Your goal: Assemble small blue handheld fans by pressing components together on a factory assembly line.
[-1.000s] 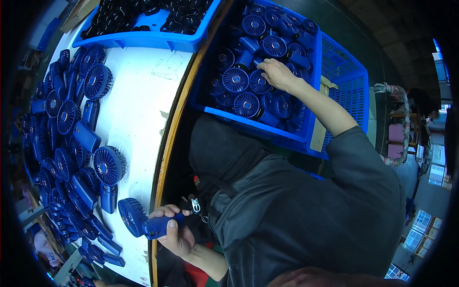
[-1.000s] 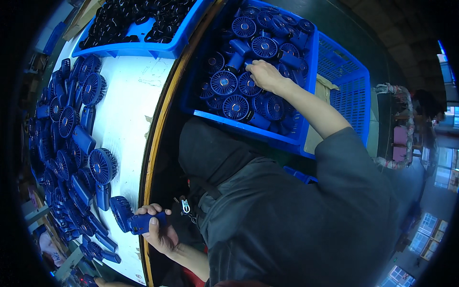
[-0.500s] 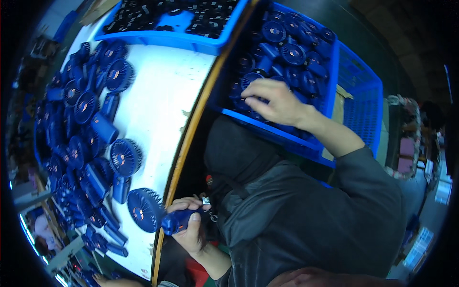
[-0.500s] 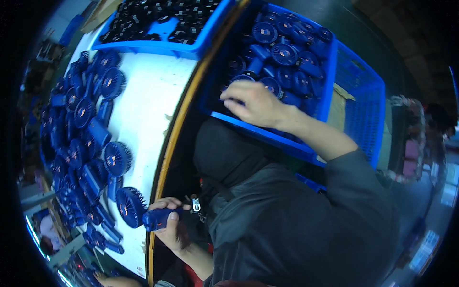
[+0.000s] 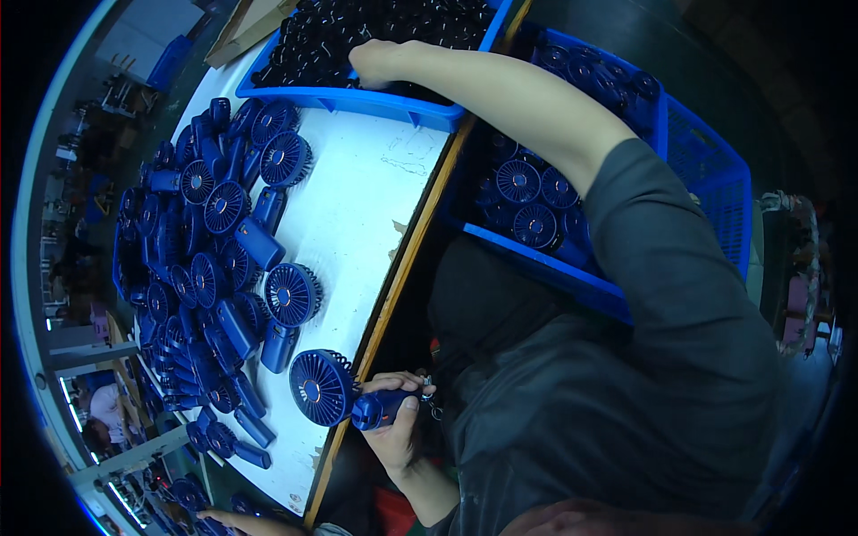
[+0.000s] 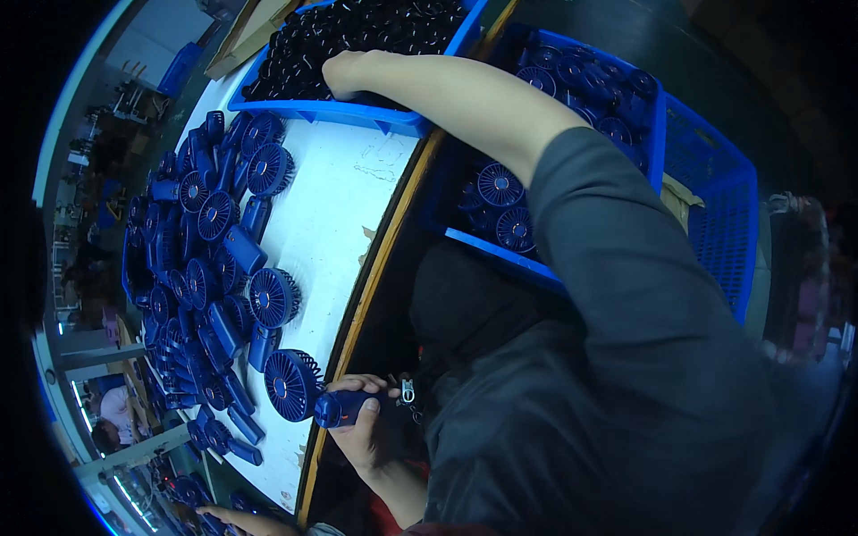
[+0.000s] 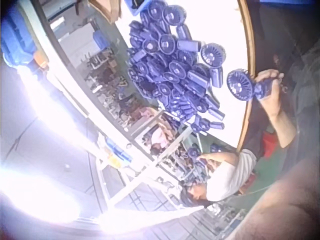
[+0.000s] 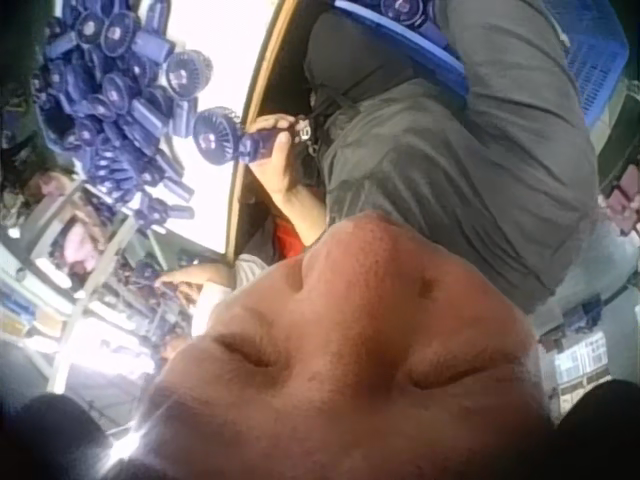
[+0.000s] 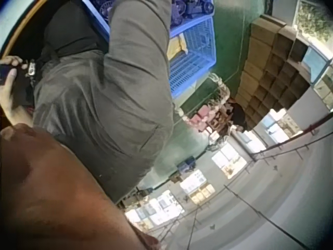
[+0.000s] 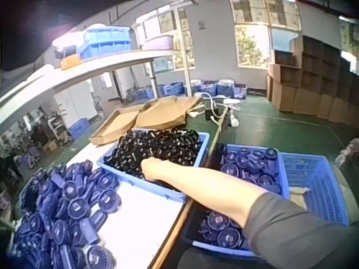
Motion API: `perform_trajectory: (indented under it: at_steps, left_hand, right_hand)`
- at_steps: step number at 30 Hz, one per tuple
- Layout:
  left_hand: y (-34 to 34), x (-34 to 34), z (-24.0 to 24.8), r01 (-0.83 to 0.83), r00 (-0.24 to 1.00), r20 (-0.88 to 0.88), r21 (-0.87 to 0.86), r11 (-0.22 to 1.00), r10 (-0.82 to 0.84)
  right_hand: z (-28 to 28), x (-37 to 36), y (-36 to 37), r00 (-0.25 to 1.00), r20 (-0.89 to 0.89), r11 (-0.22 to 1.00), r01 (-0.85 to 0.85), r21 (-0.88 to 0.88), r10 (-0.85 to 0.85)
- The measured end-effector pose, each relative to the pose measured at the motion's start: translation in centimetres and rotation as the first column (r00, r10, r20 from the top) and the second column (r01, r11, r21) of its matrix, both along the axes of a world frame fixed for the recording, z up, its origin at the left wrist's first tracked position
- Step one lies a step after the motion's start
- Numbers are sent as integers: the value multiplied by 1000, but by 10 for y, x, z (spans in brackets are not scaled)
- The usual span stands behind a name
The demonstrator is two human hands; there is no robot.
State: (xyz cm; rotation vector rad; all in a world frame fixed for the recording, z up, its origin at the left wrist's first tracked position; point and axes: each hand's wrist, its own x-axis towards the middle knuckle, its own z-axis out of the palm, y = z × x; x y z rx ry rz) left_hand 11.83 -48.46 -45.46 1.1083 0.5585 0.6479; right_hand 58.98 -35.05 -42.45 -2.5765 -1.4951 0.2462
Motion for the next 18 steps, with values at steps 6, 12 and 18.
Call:
perform_trajectory:
  at_steps: [6, 12, 18]
  left_hand:
    - [1, -7, -2, -78, 997, 3, 50, 996, 78]
    - [4, 27, -5, -253, 940, -156, 279, 926, 304]
    - [10, 26, -23, -302, 900, -131, 499, 812, 415]
  right_hand:
    - [22, -19, -3, 983, 170, 946, 9, 323, -67]
    - [-9, -188, -114, 849, 56, 682, -459, 570, 525]
    - [-20, -257, -188, 377, -695, 777, -127, 616, 612]
